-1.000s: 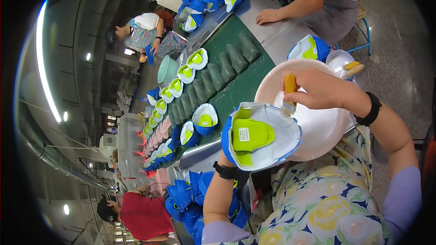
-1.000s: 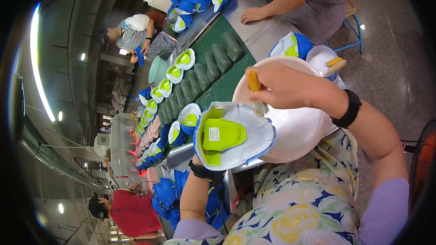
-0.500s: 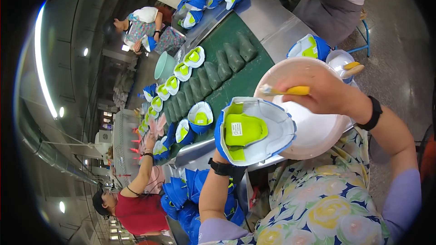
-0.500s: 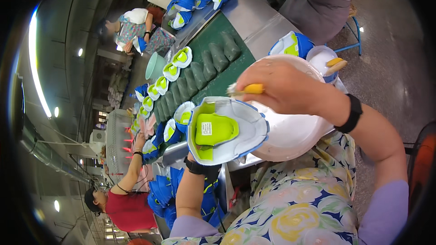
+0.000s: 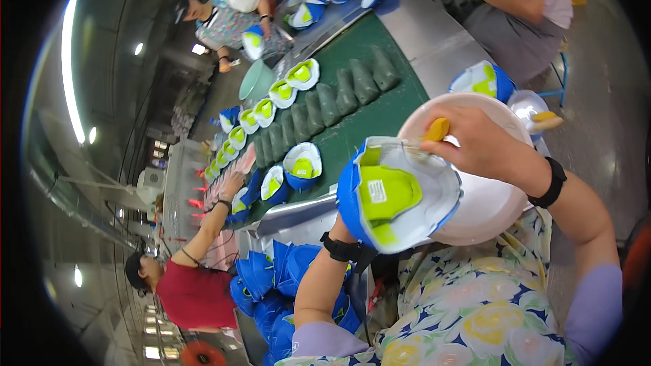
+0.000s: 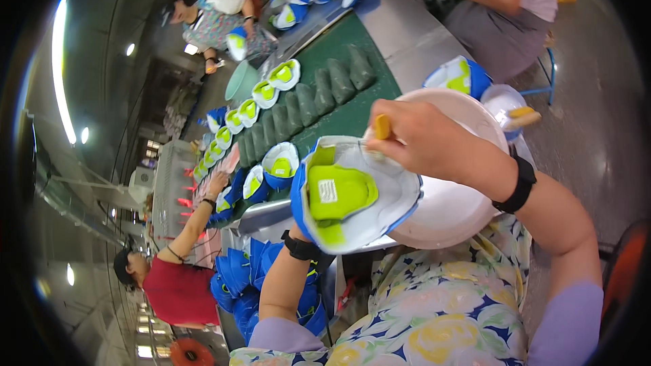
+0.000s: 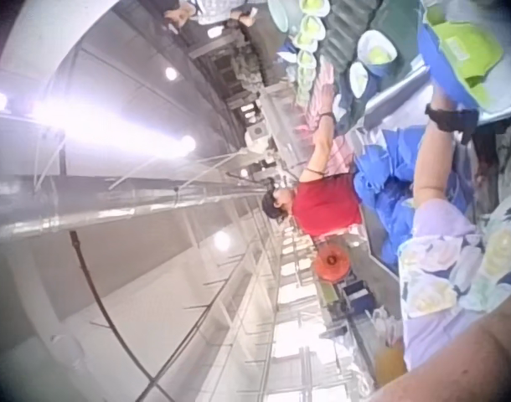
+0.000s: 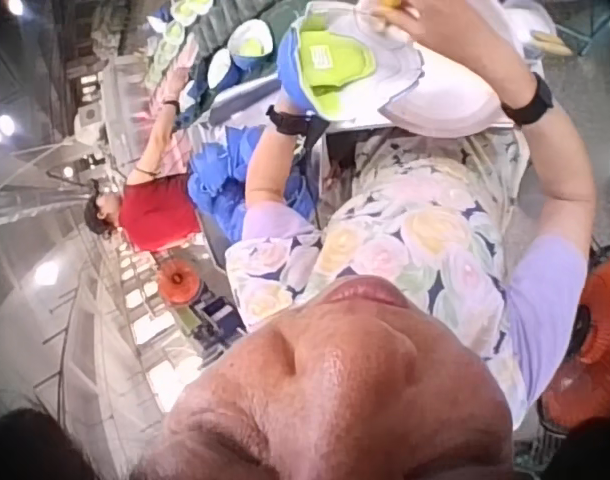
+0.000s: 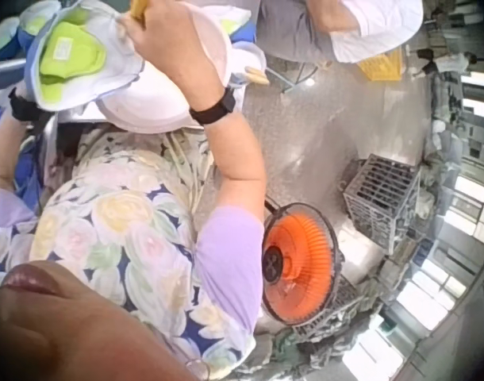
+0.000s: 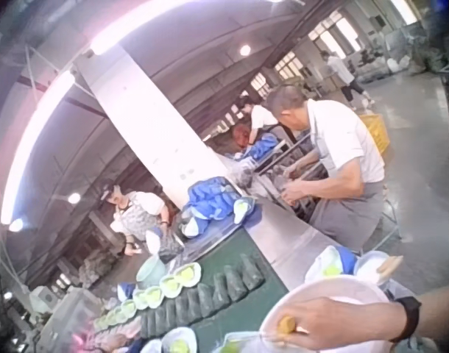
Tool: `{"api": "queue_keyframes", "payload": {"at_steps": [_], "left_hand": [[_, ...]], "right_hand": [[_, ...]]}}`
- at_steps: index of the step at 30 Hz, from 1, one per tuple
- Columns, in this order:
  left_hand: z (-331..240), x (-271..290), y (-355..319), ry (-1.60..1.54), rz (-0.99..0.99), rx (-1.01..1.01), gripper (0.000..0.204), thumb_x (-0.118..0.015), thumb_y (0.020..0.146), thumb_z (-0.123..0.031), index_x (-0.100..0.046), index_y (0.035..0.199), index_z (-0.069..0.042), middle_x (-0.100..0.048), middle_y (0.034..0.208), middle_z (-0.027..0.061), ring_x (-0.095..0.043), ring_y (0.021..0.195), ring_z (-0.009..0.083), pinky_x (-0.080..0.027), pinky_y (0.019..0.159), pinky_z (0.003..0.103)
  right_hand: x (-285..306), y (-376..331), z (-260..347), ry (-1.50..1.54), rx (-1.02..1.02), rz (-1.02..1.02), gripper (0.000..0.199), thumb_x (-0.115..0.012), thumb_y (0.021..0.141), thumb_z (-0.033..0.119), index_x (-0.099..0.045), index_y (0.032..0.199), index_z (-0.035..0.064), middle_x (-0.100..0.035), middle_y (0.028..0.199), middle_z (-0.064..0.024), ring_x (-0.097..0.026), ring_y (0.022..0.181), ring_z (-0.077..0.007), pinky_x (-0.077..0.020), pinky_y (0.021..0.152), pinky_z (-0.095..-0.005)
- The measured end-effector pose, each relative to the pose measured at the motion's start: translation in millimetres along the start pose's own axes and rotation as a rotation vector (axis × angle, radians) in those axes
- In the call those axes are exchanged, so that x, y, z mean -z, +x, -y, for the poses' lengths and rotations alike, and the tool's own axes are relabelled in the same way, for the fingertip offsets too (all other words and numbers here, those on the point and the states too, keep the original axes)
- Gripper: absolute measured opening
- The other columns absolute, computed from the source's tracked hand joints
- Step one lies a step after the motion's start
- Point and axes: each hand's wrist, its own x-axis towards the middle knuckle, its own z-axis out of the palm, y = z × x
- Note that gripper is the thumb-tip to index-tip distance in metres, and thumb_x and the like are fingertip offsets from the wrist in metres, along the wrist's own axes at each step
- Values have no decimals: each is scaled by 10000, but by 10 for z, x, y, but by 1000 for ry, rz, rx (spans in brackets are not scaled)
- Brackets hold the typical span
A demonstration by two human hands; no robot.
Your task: Apply white adhesive using a brush to the interior of blue shoe upper components and place them on a tray.
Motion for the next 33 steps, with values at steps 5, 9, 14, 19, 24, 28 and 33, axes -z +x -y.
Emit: {"api": "queue_keyframes", "payload": {"at_steps": [5,9,14,19,24,28,33], "left_hand": [[-146,1395,-17,1026,-284,-471,447,-495,1038,-346,-519,1389,-70,-608,1319,171,-624,1156,360,-521,966,507],[-461,1802,197,738,-619,-137,343,-545,1035,-243,-536,1355,-118,-642,1177,45,-656,973,183,-563,773,320],[-603,2590,617,778,-670,-337,453,-505,1006,-118,-454,1451,-52,-653,1106,58,-629,851,99,-522,678,246],[-571,3624,577,1418,-988,-295,688,-552,837,12,-369,1500,31,-576,1332,281,-548,1251,405,-447,1040,398],[-1017,2868,184,1650,-960,-309,606,-654,822,-63,-480,1386,74,-651,1208,281,-615,1163,416,-506,981,430],[-1074,1943,-935,1455,-232,-47,427,-671,887,-130,-603,1300,-48,-704,1113,143,-678,1016,221,-544,873,337],[-149,1465,-1983,2333,-138,779,465,-671,809,-252,-629,1252,-119,-670,1120,165,-613,1096,381,-548,714,540]], "right_hand": [[105,-155,-85,17,-250,-85,189,-760,854,114,-620,931,11,-658,813,-110,-643,730,-215,-501,679,-327],[151,-362,-160,43,-434,-85,166,-749,848,86,-639,942,5,-680,854,-90,-643,771,-163,-501,736,-288],[113,-455,-201,92,-574,-36,153,-738,842,65,-635,935,0,-674,879,-82,-650,826,-159,-500,781,-283],[23,-471,-308,96,-642,64,127,-710,852,32,-626,944,5,-655,913,-72,-646,865,-151,-501,799,-284],[132,-754,-380,108,-749,126,95,-647,899,11,-611,987,7,-635,924,-50,-630,859,-136,-496,782,-262],[18,-601,-429,52,-669,249,90,-661,904,46,-614,966,1,-641,881,-55,-614,790,-132,-486,731,-263],[-470,-219,-301,-29,-452,370,119,-722,849,65,-631,874,-8,-657,748,-105,-633,689,-167,-489,654,-305]]}}
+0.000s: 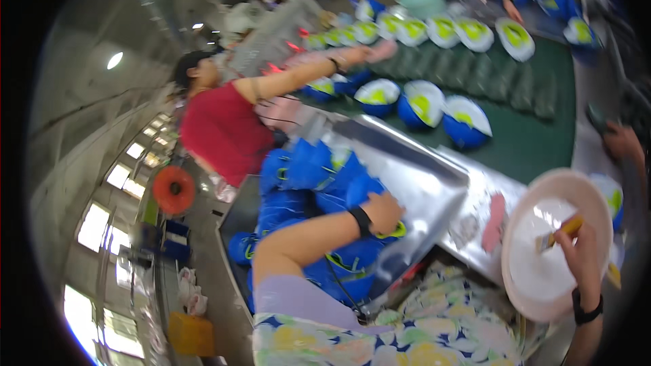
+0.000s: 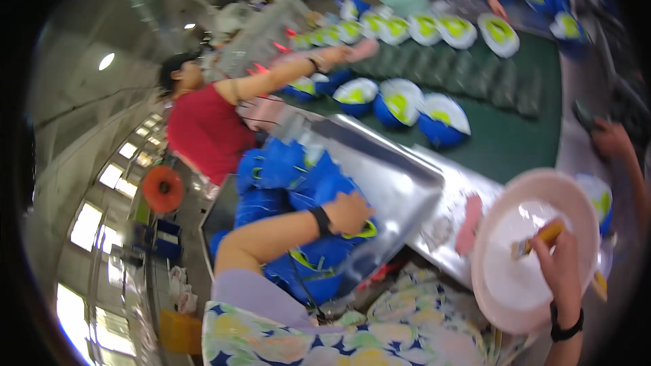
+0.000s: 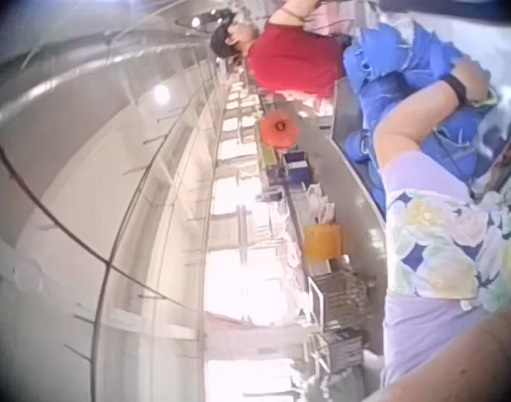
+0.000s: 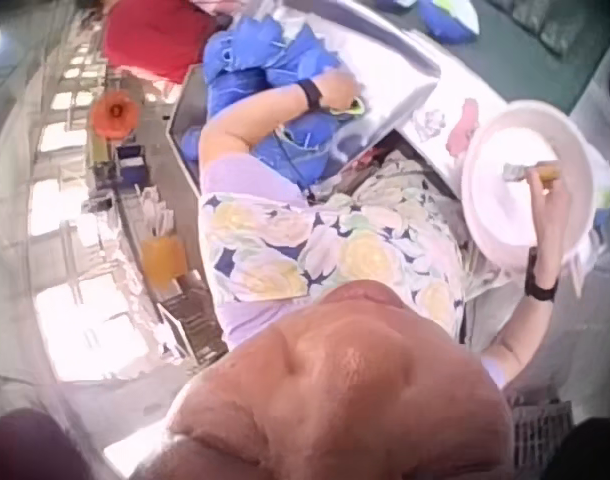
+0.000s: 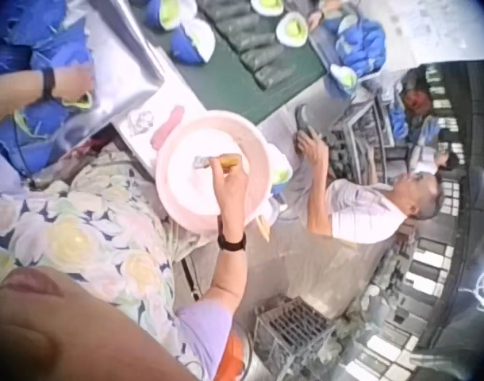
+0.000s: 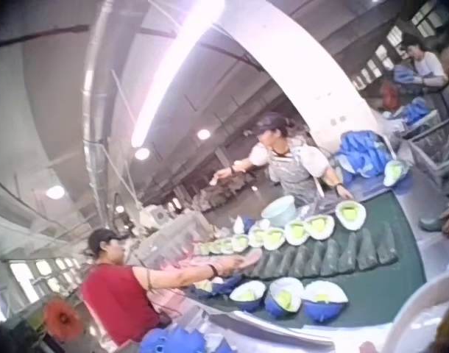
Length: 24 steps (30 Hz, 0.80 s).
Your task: Apply white adhesive using a brush to the interior of blue shoe upper components and place them on a tray.
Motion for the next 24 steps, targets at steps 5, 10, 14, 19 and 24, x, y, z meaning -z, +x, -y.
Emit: {"api": "queue_keyframes", "payload": {"at_steps": [5,10,14,19,24], "left_hand": [[189,-10,39,-66,-433,-19,237,-629,803,-126,-649,1028,-53,-623,1023,146,-618,966,344,-550,745,431],[358,740,-227,-619,-892,-62,353,-633,846,-21,-537,1185,-7,-579,1088,189,-593,1029,359,-499,884,400],[292,668,107,-1042,-981,-112,421,-586,835,-3,-527,1252,-10,-589,1136,187,-593,1055,361,-482,920,390],[111,650,454,-1640,-849,-181,376,-585,957,-99,-520,1321,-34,-626,1228,110,-597,1136,189,-480,993,364],[370,864,333,-2440,-434,-434,439,-522,1058,-315,-478,1447,-115,-594,1391,50,-584,1248,186,-460,1090,402]], "right_hand": [[-400,21,148,-6,115,288,163,-740,801,16,-592,860,-19,-660,749,-164,-668,675,-272,-512,628,-354],[-169,-135,143,-46,40,133,169,-722,801,-18,-571,877,-23,-643,765,-184,-655,702,-335,-514,664,-380],[-160,-55,108,-17,144,48,169,-712,818,-28,-567,903,-24,-636,793,-183,-646,727,-334,-508,681,-378],[-295,-23,174,-116,122,429,146,-759,786,28,-620,821,-5,-661,731,-183,-675,700,-327,-521,659,-398],[-3,-41,-175,-321,239,414,123,-715,785,32,-608,832,-9,-637,762,-216,-644,740,-393,-504,687,-442]]}}
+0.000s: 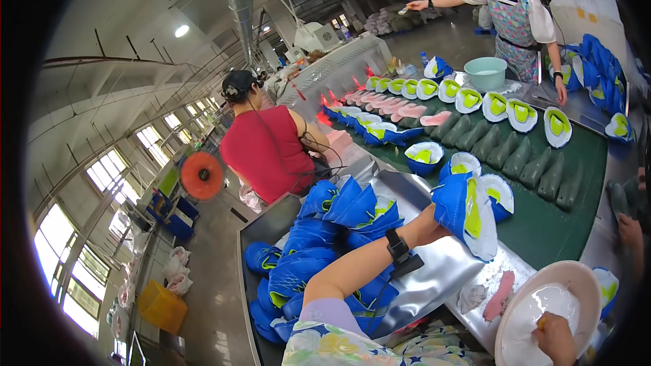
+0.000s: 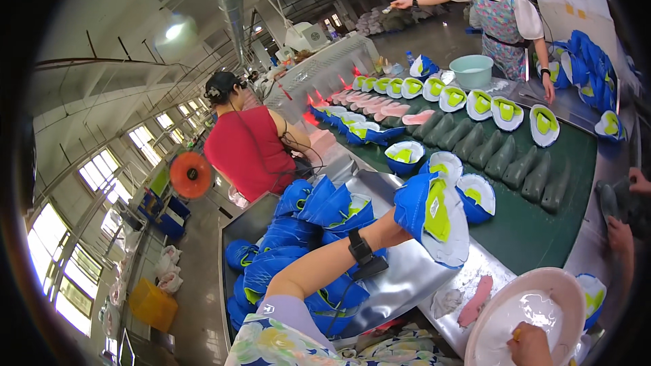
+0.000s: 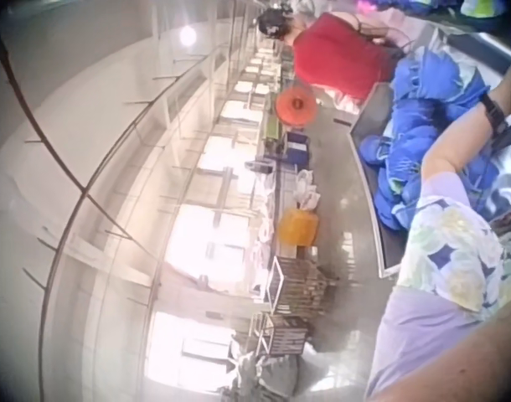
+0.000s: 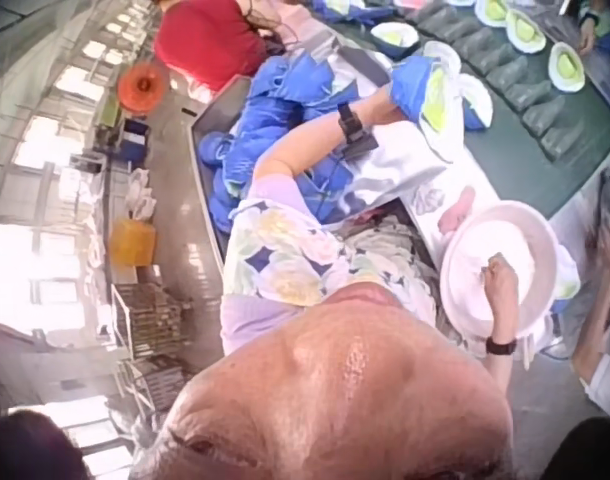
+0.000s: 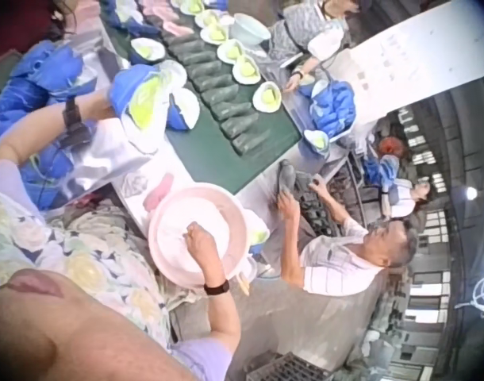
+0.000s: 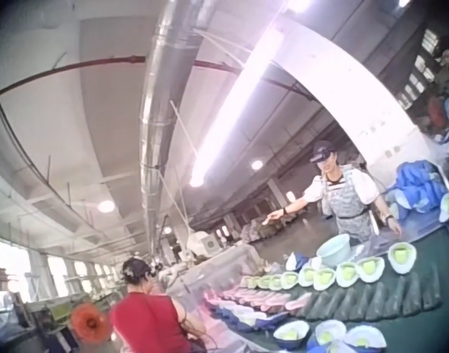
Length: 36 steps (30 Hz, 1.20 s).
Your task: Apply white adhesive using a brush to the interior of blue shoe upper components and place them on a tray.
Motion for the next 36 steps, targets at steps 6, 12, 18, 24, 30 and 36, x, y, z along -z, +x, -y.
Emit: {"api": "queue_keyframes", "payload": {"at_steps": [6,12,18,24,30,36], "left_hand": [[332,161,273,-18,162,2,464,-641,994,-282,-534,1408,-103,-570,1410,58,-561,1276,201,-479,1069,397],[363,-147,663,762,372,-568,450,-660,980,-236,-549,1375,-49,-592,1372,74,-586,1225,207,-492,1037,370],[302,-431,256,283,305,46,452,-657,978,-217,-542,1378,-40,-591,1364,82,-586,1217,207,-491,1030,366],[336,-1021,353,256,390,141,454,-653,975,-198,-535,1381,-30,-590,1356,91,-585,1210,208,-491,1022,362],[567,-1132,515,235,335,37,457,-650,973,-179,-529,1384,-21,-589,1348,100,-585,1202,209,-490,1014,358],[894,-1037,679,290,168,-211,460,-646,970,-160,-522,1387,-11,-589,1341,109,-584,1195,209,-490,1007,354]], "right_hand": [[198,-180,-207,-31,-221,-84,161,-756,752,35,-608,806,2,-652,729,-184,-646,671,-349,-507,647,-411],[424,-604,-582,143,-217,-502,171,-699,878,74,-607,1008,9,-658,893,-152,-642,803,-270,-507,762,-365],[902,-114,237,150,-7,-484,183,-679,943,180,-608,964,12,-653,853,-106,-623,803,-205,-486,747,-336],[963,171,706,316,247,-640,181,-703,910,184,-609,968,41,-672,850,-95,-661,764,-237,-501,708,-338],[902,144,760,262,-13,-734,302,-735,880,241,-608,949,-25,-696,866,-201,-683,775,-345,-517,679,-391],[494,112,581,626,-310,-900,402,-756,856,316,-634,913,-62,-683,781,-153,-685,683,-213,-527,617,-332]]}}
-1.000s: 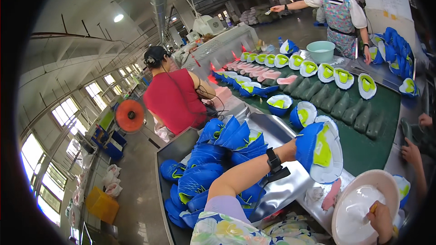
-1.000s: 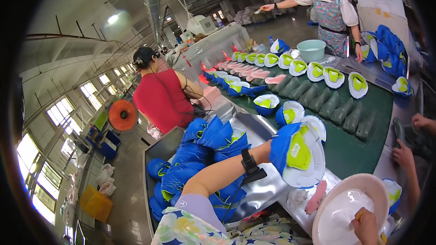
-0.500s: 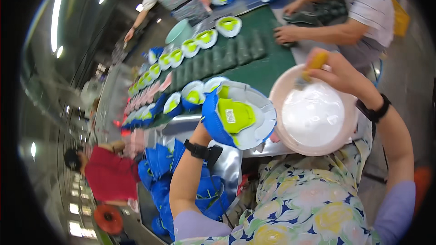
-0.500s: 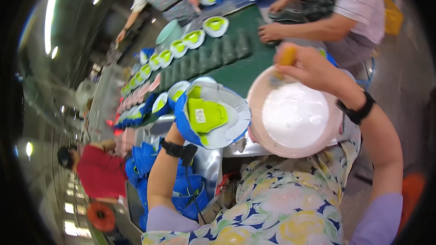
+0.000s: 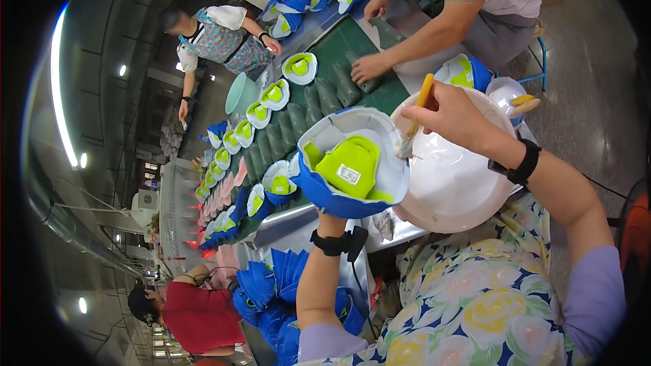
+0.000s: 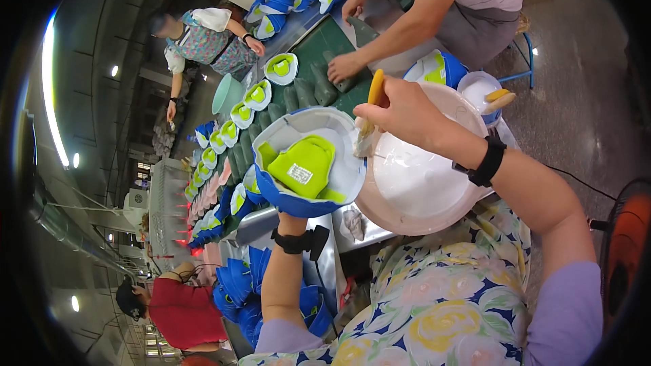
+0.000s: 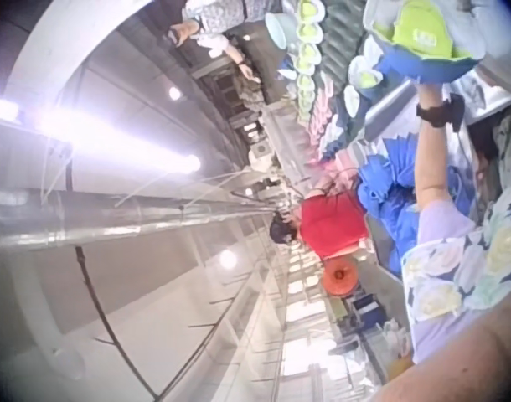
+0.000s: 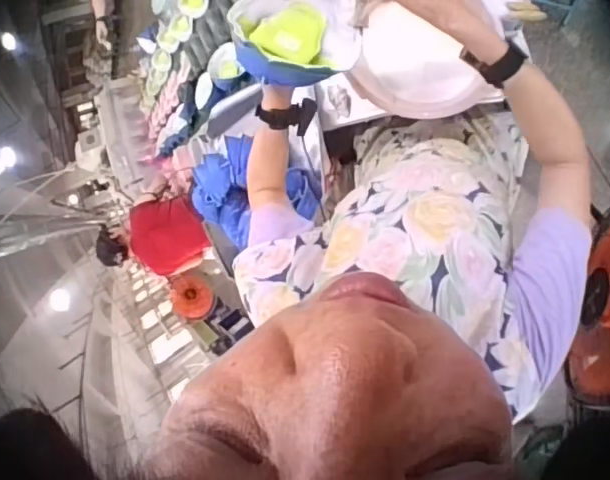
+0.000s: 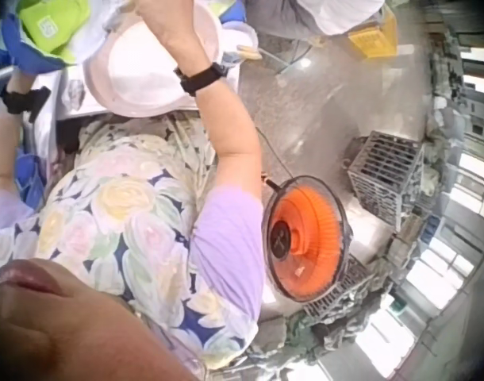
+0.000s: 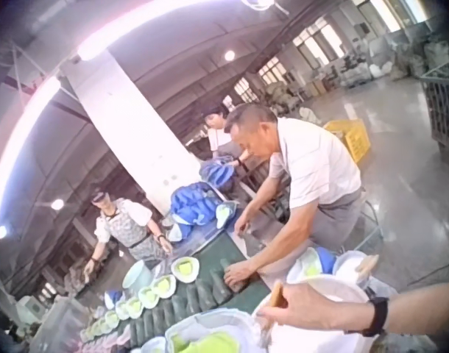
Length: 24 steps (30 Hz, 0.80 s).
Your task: Apply white adhesive using a brush to the interior of blue shoe upper components and place them on a tray.
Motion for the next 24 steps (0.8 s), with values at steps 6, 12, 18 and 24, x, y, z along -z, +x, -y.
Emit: {"api": "queue_keyframes", "payload": {"at_steps": [6,12,18,24], "left_hand": [[301,39,43,230,-130,-324,463,-643,967,-141,-515,1390,-2,-588,1333,118,-584,1187,210,-489,999,350],[-34,-45,207,723,-41,-455,528,-676,956,-238,-486,1398,-21,-608,1304,126,-612,1173,215,-527,985,375],[-313,-168,235,72,374,245,455,-469,1052,-371,-508,1420,-107,-615,1337,128,-631,1177,282,-514,1044,424],[43,-537,-266,-384,403,449,480,-475,1051,-366,-485,1447,-95,-576,1395,144,-615,1212,280,-519,1046,435]], "right_hand": [[-68,-175,-138,210,-151,29,374,-734,878,297,-652,900,-68,-685,780,-126,-676,605,-165,-527,554,-265],[-53,-255,-64,407,-172,55,310,-737,903,210,-627,1004,-61,-687,844,-108,-682,660,-136,-543,584,-245],[201,-192,-128,284,224,72,194,-714,914,102,-626,1069,26,-700,964,-77,-666,862,-139,-520,777,-265],[168,-267,38,157,684,144,175,-711,928,132,-647,1076,65,-697,1021,-98,-673,914,-251,-520,827,-336]]}}
